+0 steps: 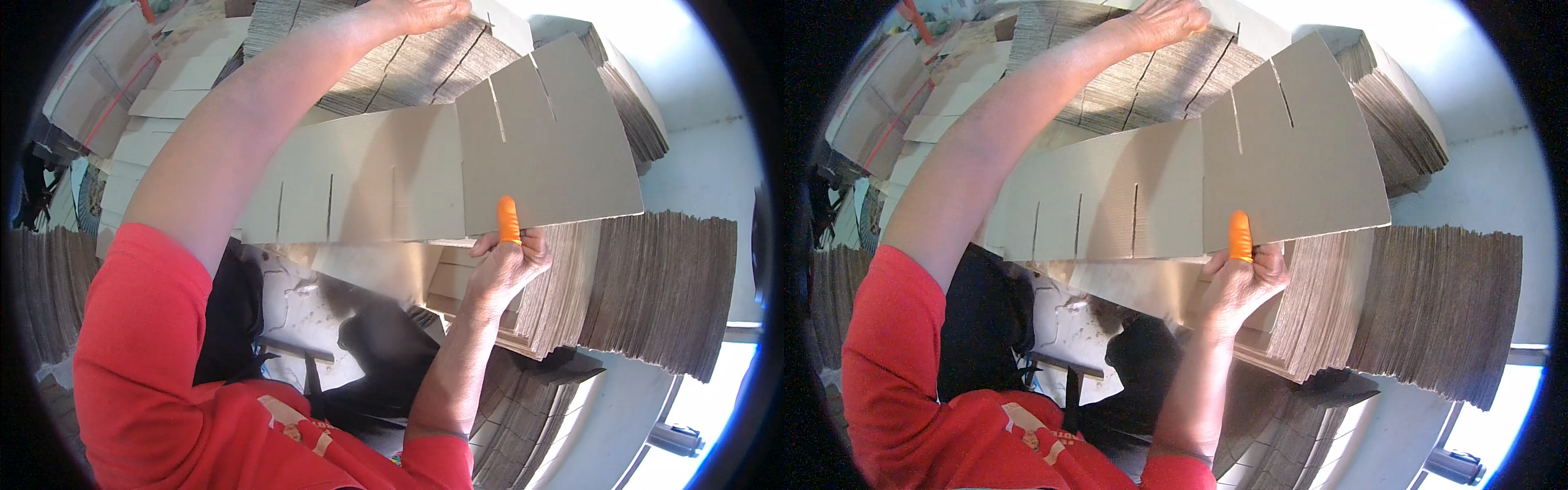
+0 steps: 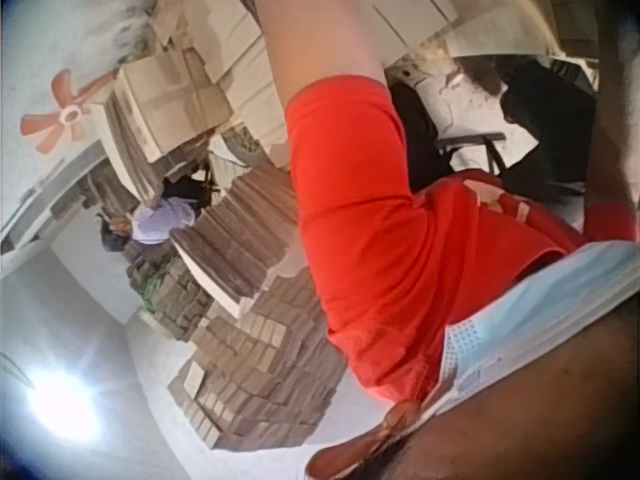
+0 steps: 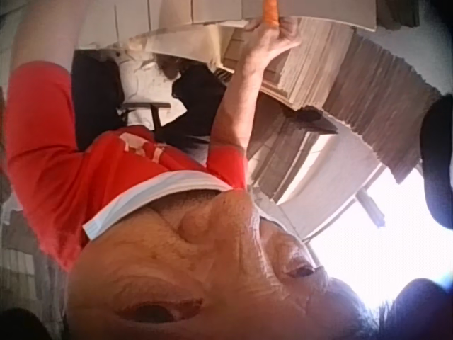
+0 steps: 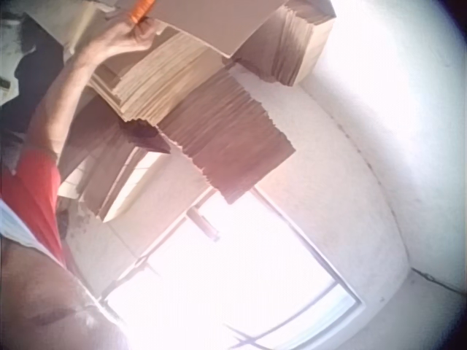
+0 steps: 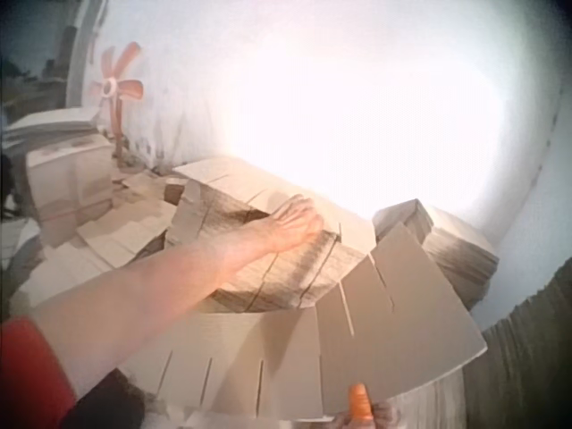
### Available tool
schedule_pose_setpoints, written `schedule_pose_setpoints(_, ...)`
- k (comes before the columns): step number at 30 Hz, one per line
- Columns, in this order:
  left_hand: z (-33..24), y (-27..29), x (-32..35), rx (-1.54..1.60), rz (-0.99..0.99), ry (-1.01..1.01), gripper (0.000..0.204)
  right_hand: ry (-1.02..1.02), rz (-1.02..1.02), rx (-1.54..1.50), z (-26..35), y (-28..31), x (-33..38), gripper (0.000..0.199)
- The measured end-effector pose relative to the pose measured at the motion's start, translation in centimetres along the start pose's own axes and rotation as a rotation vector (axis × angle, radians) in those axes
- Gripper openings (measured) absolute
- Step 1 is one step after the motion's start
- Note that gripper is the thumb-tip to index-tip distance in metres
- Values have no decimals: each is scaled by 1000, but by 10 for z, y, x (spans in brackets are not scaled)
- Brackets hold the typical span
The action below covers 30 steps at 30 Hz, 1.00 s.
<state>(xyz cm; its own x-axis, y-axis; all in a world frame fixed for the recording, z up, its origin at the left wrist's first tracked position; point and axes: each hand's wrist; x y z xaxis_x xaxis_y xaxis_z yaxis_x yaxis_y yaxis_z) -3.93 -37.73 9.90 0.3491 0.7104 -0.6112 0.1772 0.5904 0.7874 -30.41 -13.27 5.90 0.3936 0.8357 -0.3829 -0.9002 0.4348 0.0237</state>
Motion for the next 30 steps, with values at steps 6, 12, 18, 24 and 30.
schedule_pose_setpoints(6,-5,25,2,447,-210,8,22,-6,-18,1,-1,3,1,30)
schedule_pose_setpoints(12,-55,15,40,-216,-245,-520,26,-75,-74,1,5,0,0,29)
schedule_pose_setpoints(18,-61,17,63,-303,-255,-511,26,30,29,-28,-10,10,-1,30)
schedule_pose_setpoints(24,-73,22,75,-225,-259,-519,24,1,17,31,-6,7,-1,31)
schedule_pose_setpoints(30,-110,40,108,-117,-378,-722,19,-53,-35,-16,-4,7,-3,31)
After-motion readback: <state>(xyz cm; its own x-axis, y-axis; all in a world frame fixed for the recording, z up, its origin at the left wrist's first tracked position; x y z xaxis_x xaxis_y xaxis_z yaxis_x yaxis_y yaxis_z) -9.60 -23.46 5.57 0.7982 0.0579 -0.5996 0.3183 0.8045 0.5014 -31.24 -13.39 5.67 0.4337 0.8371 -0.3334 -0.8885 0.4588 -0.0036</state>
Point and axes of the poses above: each hand's wrist, its own x-axis away from the middle knuckle, its own y-axis out of the back of the hand, z = x × y, and after that the axes turned 9 degrees about -z, right-handed
